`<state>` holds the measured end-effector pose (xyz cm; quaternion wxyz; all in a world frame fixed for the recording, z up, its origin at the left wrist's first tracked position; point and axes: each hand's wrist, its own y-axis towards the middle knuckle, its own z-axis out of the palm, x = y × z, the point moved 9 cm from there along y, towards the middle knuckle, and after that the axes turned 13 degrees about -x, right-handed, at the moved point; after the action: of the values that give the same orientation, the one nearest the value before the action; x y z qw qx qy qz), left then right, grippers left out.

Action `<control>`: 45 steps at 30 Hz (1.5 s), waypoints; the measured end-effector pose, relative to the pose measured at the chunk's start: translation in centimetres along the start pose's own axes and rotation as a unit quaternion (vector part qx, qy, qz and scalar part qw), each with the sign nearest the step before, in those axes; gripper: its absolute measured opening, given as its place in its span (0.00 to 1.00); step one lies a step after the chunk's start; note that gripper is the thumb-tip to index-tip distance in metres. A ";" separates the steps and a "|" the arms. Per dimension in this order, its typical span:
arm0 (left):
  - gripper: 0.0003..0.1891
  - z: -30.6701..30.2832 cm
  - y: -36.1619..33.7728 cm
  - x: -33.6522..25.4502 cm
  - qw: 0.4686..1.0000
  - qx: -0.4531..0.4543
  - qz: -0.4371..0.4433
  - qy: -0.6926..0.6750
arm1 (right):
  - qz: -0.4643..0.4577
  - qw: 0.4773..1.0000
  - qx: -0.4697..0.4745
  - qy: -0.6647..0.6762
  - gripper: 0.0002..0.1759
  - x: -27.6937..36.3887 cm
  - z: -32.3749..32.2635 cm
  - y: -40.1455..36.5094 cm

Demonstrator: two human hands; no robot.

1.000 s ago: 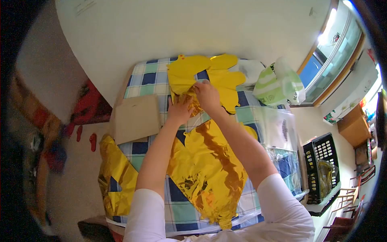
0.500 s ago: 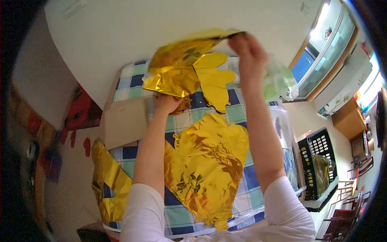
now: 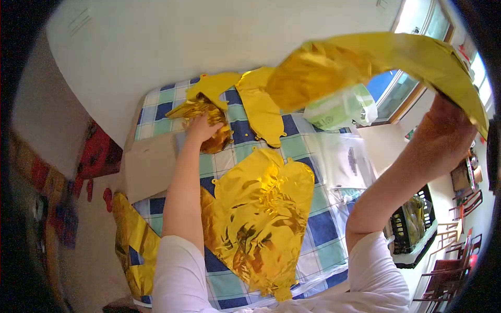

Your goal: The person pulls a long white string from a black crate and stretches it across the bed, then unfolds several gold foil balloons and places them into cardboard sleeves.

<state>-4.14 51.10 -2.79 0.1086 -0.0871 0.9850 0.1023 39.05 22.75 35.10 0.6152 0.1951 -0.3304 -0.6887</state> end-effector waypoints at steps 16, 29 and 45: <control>0.38 -21.3 -13.6 -12.7 0.677 0.049 0.226 -0.699 | 0.104 0.920 0.297 -0.234 0.08 -0.9 6.6 -8.7; 0.09 -38.2 -24.1 -15.4 0.777 -0.325 0.187 -0.506 | 0.137 0.801 0.494 -0.310 0.39 3.4 1.6 -12.7; 0.21 -25.6 -42.8 -11.8 0.845 -0.229 0.316 -0.367 | 0.066 0.798 0.502 -0.325 0.17 -8.3 -7.7 -27.5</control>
<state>10.43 5.98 16.55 0.4010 0.2500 0.7961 0.3779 25.93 29.90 9.40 0.3313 0.2188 -0.8228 -0.4066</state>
